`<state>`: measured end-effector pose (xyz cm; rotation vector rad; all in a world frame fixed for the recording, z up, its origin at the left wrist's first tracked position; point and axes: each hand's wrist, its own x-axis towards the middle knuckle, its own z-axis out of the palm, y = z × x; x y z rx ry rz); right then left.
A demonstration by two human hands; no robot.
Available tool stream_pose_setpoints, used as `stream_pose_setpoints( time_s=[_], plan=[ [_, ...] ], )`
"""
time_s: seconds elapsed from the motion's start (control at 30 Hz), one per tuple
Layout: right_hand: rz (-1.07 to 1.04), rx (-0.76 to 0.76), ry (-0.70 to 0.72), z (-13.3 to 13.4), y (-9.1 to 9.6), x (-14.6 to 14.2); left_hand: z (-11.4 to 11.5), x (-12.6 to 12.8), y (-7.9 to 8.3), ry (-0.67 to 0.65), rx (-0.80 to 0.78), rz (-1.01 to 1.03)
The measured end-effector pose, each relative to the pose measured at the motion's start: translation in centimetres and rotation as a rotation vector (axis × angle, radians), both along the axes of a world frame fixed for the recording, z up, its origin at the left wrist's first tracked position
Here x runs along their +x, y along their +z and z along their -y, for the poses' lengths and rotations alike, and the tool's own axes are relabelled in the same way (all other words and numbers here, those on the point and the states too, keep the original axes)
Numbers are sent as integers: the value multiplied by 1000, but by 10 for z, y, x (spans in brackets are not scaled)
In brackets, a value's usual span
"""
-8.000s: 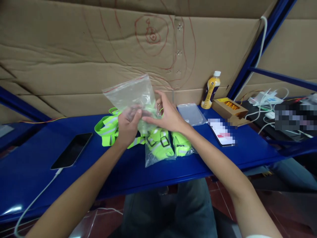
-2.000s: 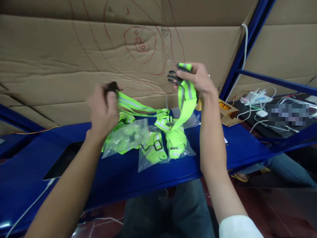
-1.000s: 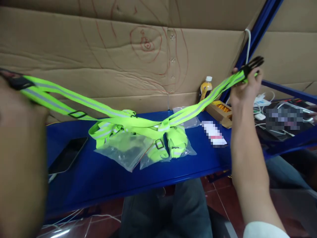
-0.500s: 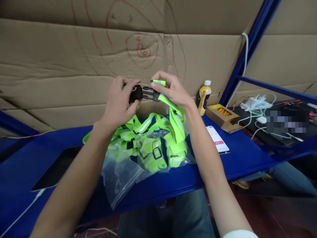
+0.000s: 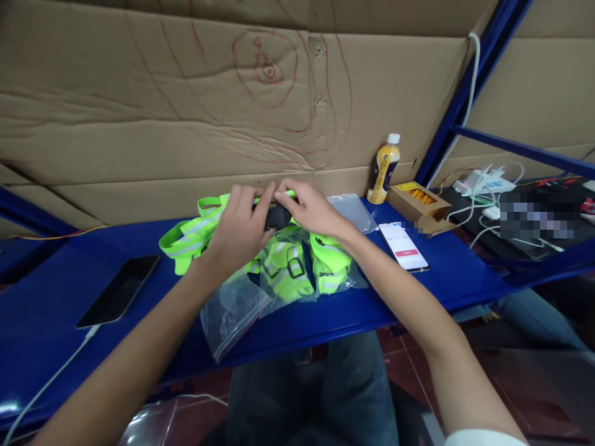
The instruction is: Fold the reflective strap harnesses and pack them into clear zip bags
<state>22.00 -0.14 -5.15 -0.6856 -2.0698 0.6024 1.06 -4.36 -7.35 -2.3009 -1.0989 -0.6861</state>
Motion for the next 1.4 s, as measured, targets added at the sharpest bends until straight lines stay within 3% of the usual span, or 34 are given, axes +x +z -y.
stream_pose_setpoints(
  time_s=[0.07,0.13,0.23,0.3,0.4,0.53,0.63,0.77,0.87,0.97,1.07,1.23,1.4],
  plan=[
    [-39,1,-79,13,-22,-2,8,3,-13,-35,-29,-6],
    [-43,-35,-26,24,-36,3,14,3,-21,-86,-69,-8],
    [14,-74,114,33,-42,18,19,-4,-23,-173,-147,48],
    [45,-41,84,34,-42,26,21,-10,-20,-237,-231,159],
    [5,143,-24,32,-45,31,23,-16,-14,-291,-408,409],
    [-12,432,-60,26,-58,28,21,-14,-12,-232,-582,752],
    [34,526,-118,23,-59,26,14,-12,-10,-253,-721,907],
    [196,465,17,19,-38,24,-1,-19,-3,-368,-879,1127],
    [276,306,55,9,-16,24,-8,-27,0,-391,-759,1158],
    [389,166,50,-10,7,25,-11,-29,3,-358,-602,1085],
    [558,64,143,-30,33,25,-19,-25,13,-359,-523,980],
    [574,81,137,-38,67,24,-42,-14,42,-391,-596,898],
    [536,158,101,-29,71,28,-38,-9,56,-372,-633,877]
  ],
)
